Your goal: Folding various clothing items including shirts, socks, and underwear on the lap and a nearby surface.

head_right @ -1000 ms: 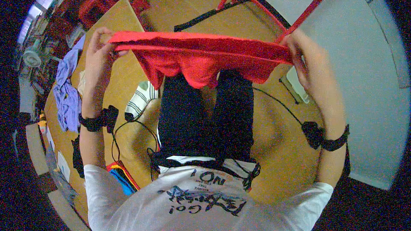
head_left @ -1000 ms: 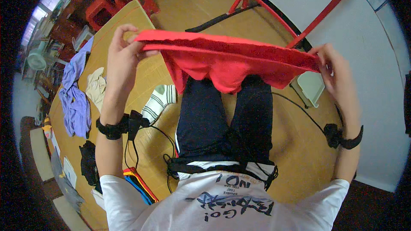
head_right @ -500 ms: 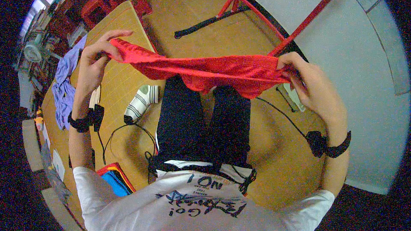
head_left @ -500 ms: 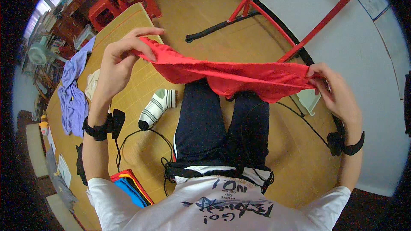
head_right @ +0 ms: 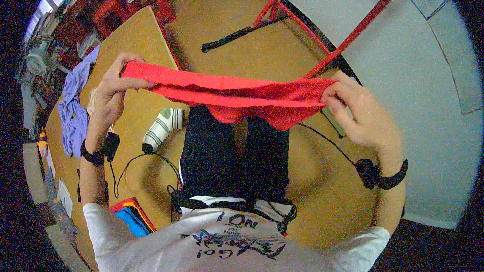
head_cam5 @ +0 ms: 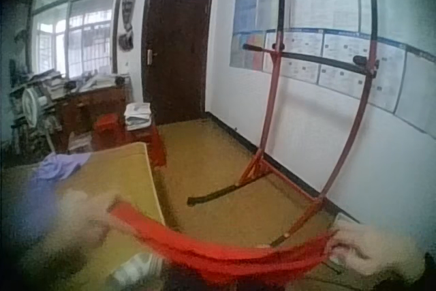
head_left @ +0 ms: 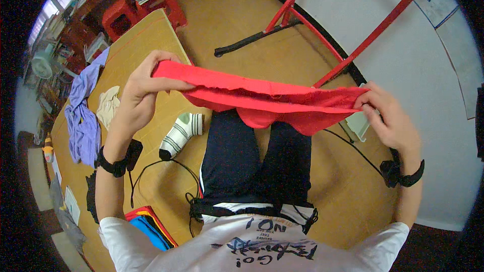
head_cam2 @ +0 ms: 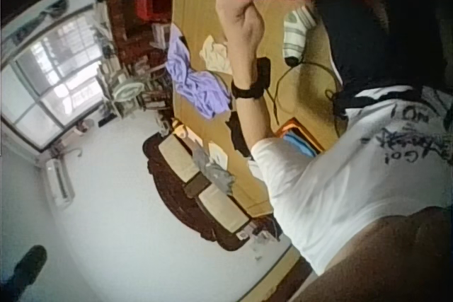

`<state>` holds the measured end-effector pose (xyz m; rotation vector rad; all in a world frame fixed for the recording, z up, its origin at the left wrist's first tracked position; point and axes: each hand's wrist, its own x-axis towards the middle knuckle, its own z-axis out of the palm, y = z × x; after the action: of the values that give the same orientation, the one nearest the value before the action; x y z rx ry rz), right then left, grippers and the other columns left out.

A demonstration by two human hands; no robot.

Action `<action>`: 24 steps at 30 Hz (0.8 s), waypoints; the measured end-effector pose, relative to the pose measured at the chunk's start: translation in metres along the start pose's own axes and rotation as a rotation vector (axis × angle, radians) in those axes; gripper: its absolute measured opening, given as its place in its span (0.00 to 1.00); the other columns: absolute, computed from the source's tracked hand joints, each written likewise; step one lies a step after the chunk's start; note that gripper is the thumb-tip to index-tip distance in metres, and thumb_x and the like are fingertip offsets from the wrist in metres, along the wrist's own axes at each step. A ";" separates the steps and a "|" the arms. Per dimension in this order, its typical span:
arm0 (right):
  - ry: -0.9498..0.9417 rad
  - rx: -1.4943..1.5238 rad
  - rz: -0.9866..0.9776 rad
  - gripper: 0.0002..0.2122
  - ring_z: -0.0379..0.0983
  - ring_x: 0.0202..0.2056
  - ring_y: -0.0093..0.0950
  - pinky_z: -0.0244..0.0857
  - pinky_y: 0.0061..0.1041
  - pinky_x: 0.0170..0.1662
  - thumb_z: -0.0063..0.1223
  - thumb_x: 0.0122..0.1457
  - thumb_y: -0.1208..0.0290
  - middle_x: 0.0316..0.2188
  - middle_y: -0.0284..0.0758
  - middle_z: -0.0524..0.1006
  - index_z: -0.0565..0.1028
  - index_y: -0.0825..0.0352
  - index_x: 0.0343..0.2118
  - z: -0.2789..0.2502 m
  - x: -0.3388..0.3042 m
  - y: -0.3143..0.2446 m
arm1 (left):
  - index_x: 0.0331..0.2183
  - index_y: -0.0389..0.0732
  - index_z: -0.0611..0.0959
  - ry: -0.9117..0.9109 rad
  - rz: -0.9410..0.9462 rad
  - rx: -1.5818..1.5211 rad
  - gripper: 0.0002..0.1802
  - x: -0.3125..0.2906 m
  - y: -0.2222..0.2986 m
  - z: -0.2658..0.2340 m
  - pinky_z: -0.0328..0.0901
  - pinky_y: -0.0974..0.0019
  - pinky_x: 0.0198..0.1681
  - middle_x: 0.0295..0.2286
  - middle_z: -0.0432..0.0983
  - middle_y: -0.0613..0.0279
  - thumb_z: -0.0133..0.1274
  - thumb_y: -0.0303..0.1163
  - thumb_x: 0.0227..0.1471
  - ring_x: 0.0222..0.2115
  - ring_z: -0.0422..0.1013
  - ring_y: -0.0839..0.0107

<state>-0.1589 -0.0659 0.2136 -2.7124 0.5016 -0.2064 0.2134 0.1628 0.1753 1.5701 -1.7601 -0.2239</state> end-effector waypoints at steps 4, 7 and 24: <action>0.020 0.017 0.029 0.05 0.67 0.30 0.36 0.62 0.30 0.33 0.52 0.55 0.73 0.27 0.39 0.67 0.69 0.69 0.30 -0.001 -0.002 -0.001 | 0.31 0.41 0.84 -0.018 0.137 0.167 0.23 -0.001 -0.005 0.003 0.64 0.65 0.39 0.37 0.69 0.51 0.39 0.11 0.37 0.37 0.69 0.59; 0.123 0.026 0.034 0.08 0.66 0.26 0.33 0.60 0.28 0.29 0.53 0.56 0.70 0.24 0.38 0.67 0.70 0.69 0.28 0.002 -0.006 0.012 | 0.33 0.40 0.83 -0.055 0.039 0.150 0.22 -0.004 0.003 0.005 0.64 0.66 0.39 0.36 0.69 0.51 0.42 0.12 0.37 0.36 0.69 0.60; 0.224 0.108 0.114 0.09 0.69 0.23 0.28 0.60 0.26 0.27 0.54 0.56 0.68 0.21 0.36 0.73 0.72 0.69 0.28 -0.006 -0.002 0.022 | 0.31 0.33 0.80 0.258 -0.146 0.000 0.08 -0.007 0.003 0.012 0.66 0.73 0.32 0.30 0.75 0.56 0.53 0.16 0.44 0.28 0.72 0.71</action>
<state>-0.1687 -0.0866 0.2109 -2.5593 0.6864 -0.4955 0.2035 0.1659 0.1659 1.6494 -1.4500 -0.0860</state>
